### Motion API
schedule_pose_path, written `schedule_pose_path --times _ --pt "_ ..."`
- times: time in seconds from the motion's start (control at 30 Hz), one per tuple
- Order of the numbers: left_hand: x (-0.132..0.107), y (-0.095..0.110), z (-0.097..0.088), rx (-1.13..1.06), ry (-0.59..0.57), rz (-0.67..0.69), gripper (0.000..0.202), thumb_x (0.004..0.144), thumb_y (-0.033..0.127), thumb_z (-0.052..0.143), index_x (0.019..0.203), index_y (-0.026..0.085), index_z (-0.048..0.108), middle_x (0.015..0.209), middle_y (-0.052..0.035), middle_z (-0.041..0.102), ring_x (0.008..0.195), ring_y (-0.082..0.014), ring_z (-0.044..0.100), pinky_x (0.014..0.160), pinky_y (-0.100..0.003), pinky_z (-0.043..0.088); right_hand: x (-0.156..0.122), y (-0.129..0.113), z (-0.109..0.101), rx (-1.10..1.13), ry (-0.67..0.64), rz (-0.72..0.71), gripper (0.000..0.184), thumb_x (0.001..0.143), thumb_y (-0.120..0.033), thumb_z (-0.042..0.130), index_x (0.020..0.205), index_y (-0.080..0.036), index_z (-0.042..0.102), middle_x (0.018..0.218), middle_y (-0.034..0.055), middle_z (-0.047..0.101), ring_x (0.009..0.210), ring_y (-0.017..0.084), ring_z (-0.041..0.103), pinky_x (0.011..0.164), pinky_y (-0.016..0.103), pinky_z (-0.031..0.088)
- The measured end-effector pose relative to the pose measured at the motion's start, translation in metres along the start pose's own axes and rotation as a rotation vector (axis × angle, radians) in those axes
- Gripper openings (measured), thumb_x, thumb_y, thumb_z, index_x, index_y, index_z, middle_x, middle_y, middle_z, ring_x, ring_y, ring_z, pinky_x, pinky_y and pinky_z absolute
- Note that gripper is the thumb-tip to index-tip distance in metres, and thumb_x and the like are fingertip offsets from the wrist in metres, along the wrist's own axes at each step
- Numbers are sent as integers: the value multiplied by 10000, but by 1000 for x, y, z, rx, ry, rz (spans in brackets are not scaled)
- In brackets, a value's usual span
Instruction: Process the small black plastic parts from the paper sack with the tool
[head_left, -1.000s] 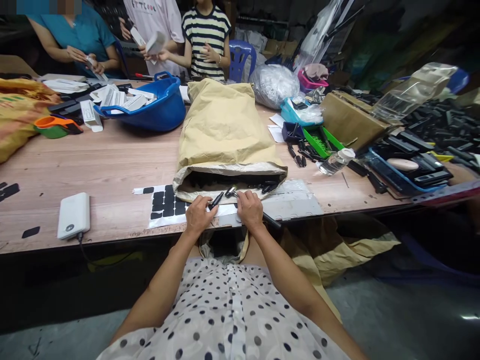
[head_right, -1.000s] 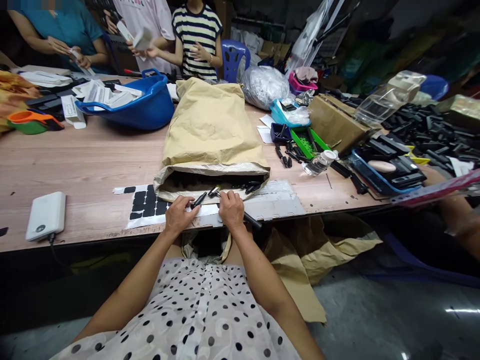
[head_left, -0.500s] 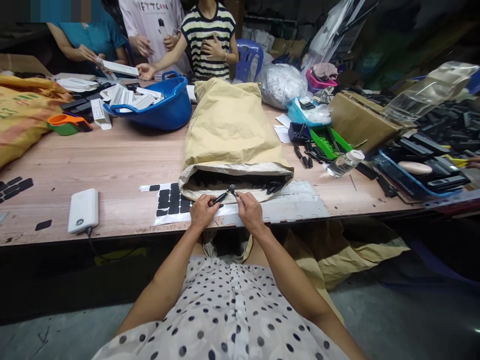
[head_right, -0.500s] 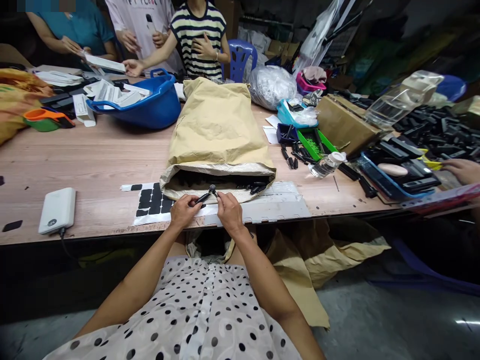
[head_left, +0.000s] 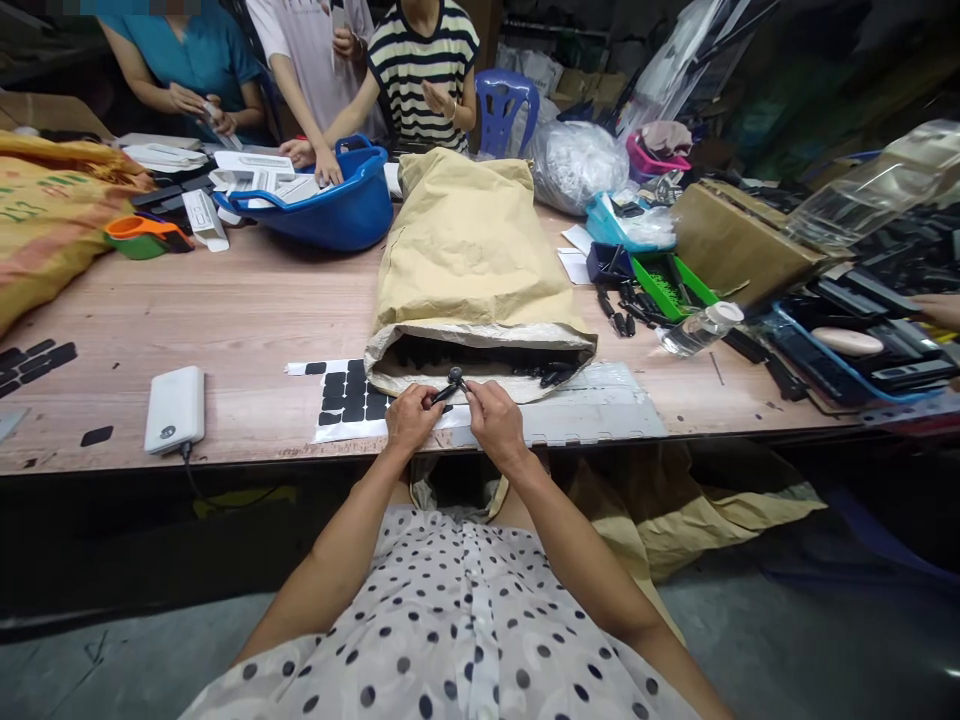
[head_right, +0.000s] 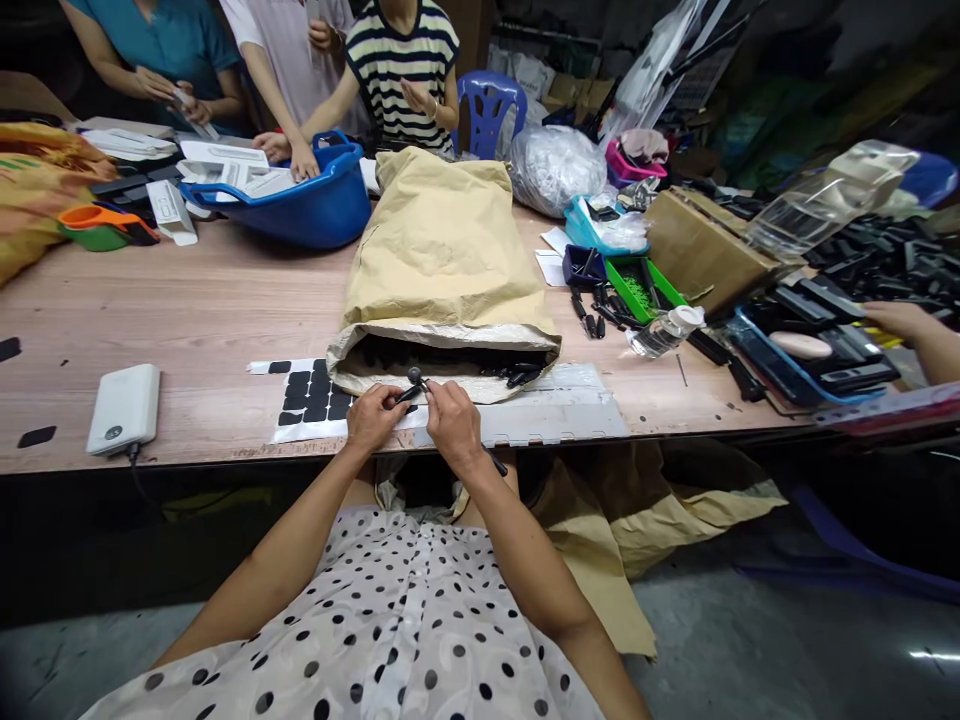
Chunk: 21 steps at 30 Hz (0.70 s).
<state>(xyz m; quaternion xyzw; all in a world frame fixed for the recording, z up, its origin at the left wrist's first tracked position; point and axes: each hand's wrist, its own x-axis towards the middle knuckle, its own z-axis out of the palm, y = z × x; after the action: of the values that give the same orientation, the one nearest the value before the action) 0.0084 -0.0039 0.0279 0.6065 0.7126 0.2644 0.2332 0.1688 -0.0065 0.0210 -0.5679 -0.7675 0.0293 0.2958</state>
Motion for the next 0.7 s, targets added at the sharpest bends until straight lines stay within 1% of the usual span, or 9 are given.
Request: schedule_pose_path --times 0.07,0.13,0.23,0.3,0.4,0.53,0.6,0.7 --pt "0 -1 0 -8 -3 4 147 802 238 727 942 267 761 878 -1 710 843 -178 649 740 -267 462 -1 -4 0 9 -8 -34 367 1021 -223 397 1201 -229 717 956 77 674 911 196 615 838 276 497" --pt "0 -1 0 -11 0 2 137 805 249 727 935 273 760 864 2 705 836 -178 647 732 -265 462 -3 -6 1 -1 -50 -56 347 1011 -219 425 1187 -246 723 935 69 672 901 195 614 826 274 498" --pt "-1 0 1 -12 8 0 127 804 254 728 925 271 763 862 -1 702 838 -181 649 732 -263 467 -5 -4 3 -22 -87 -37 319 1002 -222 453 1149 -253 735 906 57 669 880 190 611 790 262 491" --pt "-1 1 1 -12 12 1 124 801 244 729 919 265 764 871 -6 705 847 -184 654 742 -266 472 -2 2 2 -29 -59 -5 326 1007 -223 442 1158 -245 730 929 61 673 890 189 611 792 262 484" --pt "-1 3 1 -9 20 -6 127 796 233 728 917 256 763 880 -9 711 857 -188 661 764 -275 478 4 18 -1 -57 -6 34 339 1008 -216 425 1160 -233 728 950 72 670 909 201 600 812 280 476" --pt "-1 3 1 -17 28 4 128 787 221 727 906 260 749 860 -1 703 867 -191 659 777 -279 482 8 40 -1 -136 5 66 302 974 -193 473 1123 -216 735 943 85 650 908 219 563 812 304 453" --pt "-1 2 1 -18 30 5 123 783 218 725 898 260 737 845 6 694 857 -187 653 771 -277 480 6 47 2 -169 8 69 278 958 -192 500 1105 -216 735 924 83 635 899 225 543 802 311 437" --pt "-1 -1 1 -30 28 -6 145 783 205 717 918 260 723 826 17 679 826 -175 642 766 -272 475 1 50 8 -198 34 57 276 954 -195 500 1107 -229 727 916 80 619 892 233 518 780 318 412"
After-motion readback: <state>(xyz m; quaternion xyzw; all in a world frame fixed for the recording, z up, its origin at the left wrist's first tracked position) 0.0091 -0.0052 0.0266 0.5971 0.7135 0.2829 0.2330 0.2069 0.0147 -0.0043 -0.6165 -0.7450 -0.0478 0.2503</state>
